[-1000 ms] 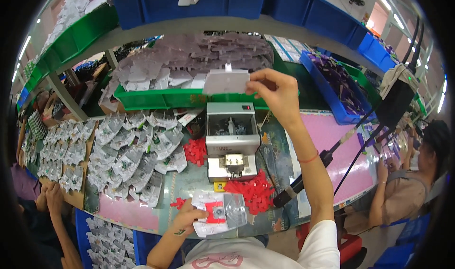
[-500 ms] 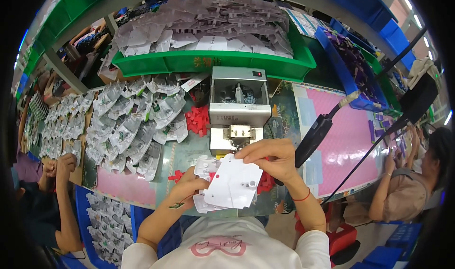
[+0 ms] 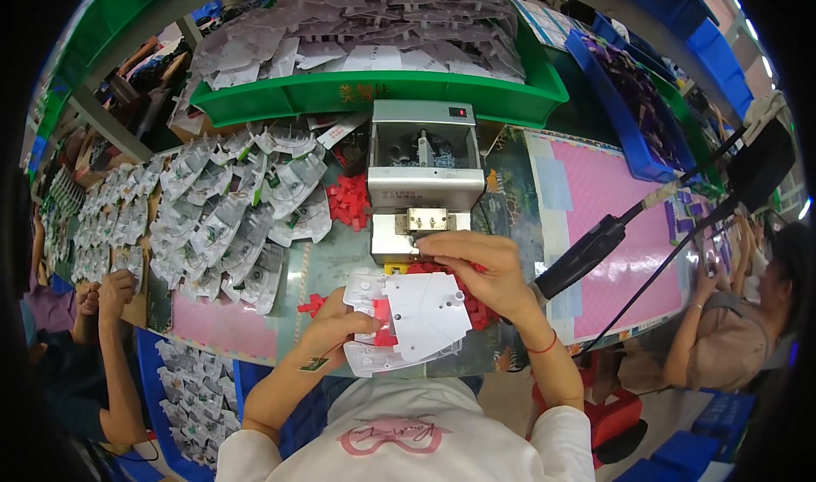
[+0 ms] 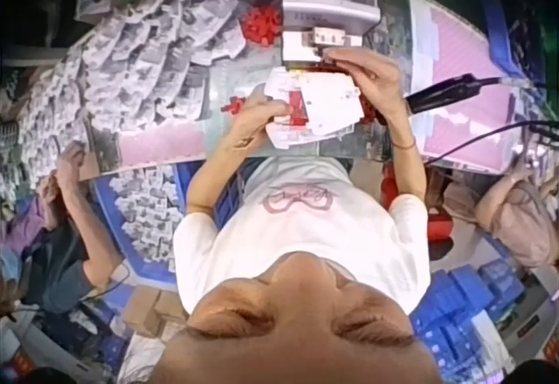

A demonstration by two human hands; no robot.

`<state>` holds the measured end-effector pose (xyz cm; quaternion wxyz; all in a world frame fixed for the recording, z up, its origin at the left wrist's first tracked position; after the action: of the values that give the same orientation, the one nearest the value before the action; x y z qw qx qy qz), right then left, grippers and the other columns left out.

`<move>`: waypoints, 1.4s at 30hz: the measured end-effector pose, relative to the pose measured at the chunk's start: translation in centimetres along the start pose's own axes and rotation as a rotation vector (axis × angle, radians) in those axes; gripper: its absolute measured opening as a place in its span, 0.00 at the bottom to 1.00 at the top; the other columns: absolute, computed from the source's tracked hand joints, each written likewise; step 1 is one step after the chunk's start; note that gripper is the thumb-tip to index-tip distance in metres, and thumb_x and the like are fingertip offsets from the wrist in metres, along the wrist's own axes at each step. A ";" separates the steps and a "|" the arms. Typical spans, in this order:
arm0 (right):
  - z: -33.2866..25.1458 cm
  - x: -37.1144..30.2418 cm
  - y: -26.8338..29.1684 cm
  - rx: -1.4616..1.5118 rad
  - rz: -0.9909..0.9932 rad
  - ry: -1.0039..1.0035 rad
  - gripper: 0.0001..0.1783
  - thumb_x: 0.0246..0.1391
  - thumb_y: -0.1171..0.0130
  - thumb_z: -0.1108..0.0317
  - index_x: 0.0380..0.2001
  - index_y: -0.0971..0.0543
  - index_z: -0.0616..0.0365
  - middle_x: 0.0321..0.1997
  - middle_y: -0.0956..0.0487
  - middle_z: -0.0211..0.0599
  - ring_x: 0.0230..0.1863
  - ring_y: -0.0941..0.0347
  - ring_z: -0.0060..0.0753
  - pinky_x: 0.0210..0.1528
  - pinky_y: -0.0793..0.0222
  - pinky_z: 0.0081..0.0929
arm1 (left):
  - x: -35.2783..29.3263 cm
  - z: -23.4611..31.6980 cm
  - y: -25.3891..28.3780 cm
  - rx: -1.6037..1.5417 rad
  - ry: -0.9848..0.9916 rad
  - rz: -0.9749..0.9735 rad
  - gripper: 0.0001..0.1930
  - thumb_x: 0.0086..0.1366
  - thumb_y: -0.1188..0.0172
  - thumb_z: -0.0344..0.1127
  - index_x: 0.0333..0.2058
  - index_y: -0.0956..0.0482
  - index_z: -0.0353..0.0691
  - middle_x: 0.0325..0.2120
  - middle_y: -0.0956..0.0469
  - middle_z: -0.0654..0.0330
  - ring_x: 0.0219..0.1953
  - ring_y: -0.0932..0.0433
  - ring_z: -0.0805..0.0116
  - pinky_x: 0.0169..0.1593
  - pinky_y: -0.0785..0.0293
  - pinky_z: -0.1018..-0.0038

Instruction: Assembling small red plastic parts into white housing components using an electric screwdriver in a factory setting.

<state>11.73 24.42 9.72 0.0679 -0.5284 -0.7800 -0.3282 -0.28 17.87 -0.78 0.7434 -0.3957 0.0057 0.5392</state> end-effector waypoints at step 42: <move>-7.3 -3.2 -0.3 -0.520 -0.072 0.214 0.15 0.21 0.41 0.77 0.24 0.20 0.59 0.23 0.27 0.34 0.23 0.31 0.33 0.23 0.38 0.22 | -0.6 2.0 -2.2 0.138 -0.120 -0.145 0.19 0.48 0.50 0.23 0.42 0.32 0.28 0.31 0.26 0.62 0.30 0.29 0.79 0.33 0.31 0.80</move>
<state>11.16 17.62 13.78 0.0001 -0.4622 -0.6764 -0.5735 0.36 18.35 2.14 0.8049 -0.3102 -0.0303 0.5050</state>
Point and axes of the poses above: each hand's wrist, its own x-axis towards the middle knuckle, its own y-axis out of the back of the hand, z = x × y, the point moved 10 cm from there along x, towards the middle knuckle
